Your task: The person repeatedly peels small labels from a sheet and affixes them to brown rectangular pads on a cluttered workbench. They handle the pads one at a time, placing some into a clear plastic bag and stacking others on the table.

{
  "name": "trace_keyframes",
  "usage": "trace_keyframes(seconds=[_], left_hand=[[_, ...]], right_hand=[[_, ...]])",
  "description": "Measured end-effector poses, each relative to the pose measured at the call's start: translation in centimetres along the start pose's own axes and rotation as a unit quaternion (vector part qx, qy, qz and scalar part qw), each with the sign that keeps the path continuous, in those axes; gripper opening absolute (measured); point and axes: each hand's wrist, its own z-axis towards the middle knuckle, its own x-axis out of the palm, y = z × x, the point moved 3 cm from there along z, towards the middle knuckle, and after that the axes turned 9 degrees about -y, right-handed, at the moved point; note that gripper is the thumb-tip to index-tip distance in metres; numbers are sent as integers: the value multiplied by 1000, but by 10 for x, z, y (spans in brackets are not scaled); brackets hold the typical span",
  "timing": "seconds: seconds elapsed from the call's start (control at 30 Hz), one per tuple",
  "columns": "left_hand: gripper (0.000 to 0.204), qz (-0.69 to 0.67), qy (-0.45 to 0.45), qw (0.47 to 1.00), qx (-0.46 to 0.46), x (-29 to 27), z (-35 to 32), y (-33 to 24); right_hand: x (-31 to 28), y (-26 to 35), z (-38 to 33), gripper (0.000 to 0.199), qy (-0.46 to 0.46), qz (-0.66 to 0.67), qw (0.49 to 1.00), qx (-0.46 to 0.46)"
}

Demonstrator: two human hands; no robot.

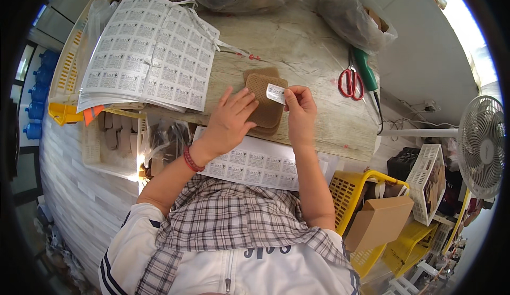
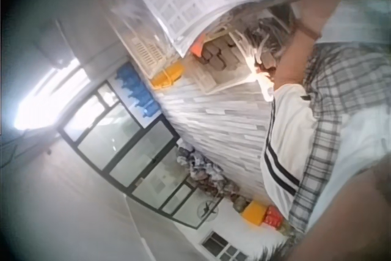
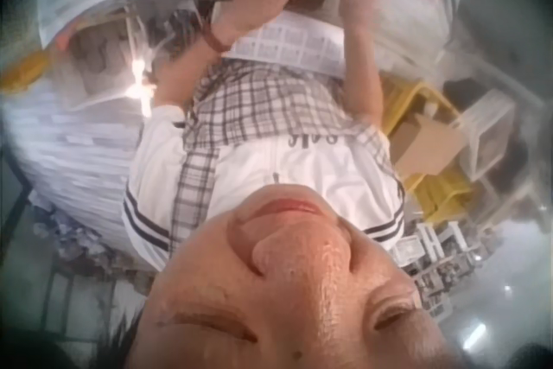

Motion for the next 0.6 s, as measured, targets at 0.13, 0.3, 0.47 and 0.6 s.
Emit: trace_keyframes(seconds=[0.13, 0.3, 0.47, 0.6], left_hand=[[49, 11, 7, 1000, 3, 10, -8, -4], [51, 4, 6, 1000, -4, 12, -8, -5], [53, -7, 8, 1000, -16, 13, -9, -6], [54, -2, 10, 1000, -15, 12, -10, -8]], right_hand=[[14, -23, 1, 7, -26, -108, 993, -51], [16, -31, 0, 6, -50, -137, 984, -99], [17, -27, -3, 5, -59, -178, 975, -117], [18, -25, -4, 5, -66, -192, 971, -128]])
